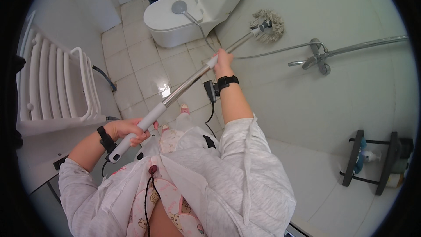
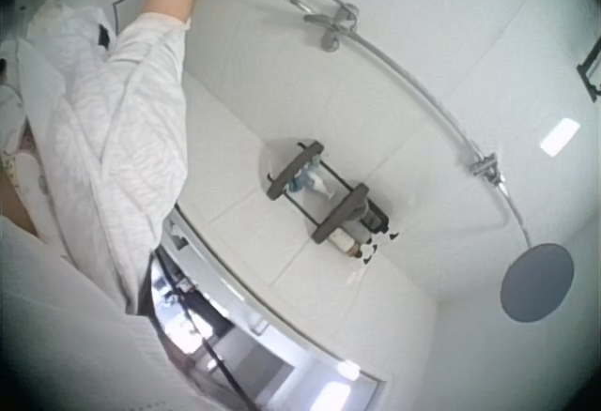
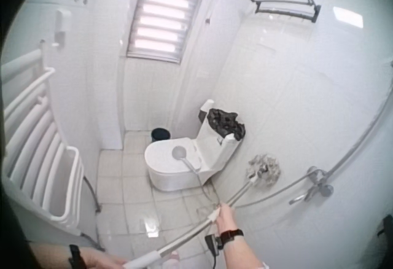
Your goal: The person uses a spin mop to clean the tiled bathroom floor. They repeatedly press down on the mop handle to spin the mop head, then move the mop across the floor in short strokes near the toilet and shower area.
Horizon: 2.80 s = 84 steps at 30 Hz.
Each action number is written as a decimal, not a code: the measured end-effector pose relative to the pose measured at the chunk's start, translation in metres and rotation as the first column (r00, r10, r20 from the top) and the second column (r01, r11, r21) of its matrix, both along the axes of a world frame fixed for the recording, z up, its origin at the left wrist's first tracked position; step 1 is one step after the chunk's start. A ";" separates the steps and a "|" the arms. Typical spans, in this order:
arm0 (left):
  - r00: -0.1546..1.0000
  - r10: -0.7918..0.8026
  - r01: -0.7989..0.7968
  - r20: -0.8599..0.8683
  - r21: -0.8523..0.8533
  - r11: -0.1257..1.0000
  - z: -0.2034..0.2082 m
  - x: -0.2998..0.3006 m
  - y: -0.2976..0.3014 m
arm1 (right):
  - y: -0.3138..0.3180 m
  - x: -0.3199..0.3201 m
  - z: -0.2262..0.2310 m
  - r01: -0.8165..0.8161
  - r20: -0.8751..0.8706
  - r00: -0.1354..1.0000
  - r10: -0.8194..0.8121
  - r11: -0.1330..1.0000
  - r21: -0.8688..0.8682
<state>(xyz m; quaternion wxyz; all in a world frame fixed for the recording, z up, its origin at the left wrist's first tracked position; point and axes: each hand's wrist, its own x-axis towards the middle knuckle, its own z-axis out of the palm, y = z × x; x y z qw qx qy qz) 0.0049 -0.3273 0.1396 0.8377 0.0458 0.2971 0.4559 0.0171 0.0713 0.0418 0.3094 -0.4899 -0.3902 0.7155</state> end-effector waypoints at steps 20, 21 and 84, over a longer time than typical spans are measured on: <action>0.972 0.117 -0.086 0.203 -0.154 0.984 -0.028 -0.027 0.074 | 0.042 -0.041 -0.103 -0.047 0.183 0.981 0.071 0.990 -0.132; 0.970 0.122 -0.087 0.211 -0.171 0.982 -0.030 -0.030 0.079 | 0.045 -0.042 -0.109 -0.053 0.189 0.978 0.083 0.986 -0.159; 0.988 -0.109 0.108 -0.106 -0.017 0.994 0.023 0.004 0.014 | 0.008 0.017 -0.003 0.042 -0.061 0.997 -0.049 0.993 -0.110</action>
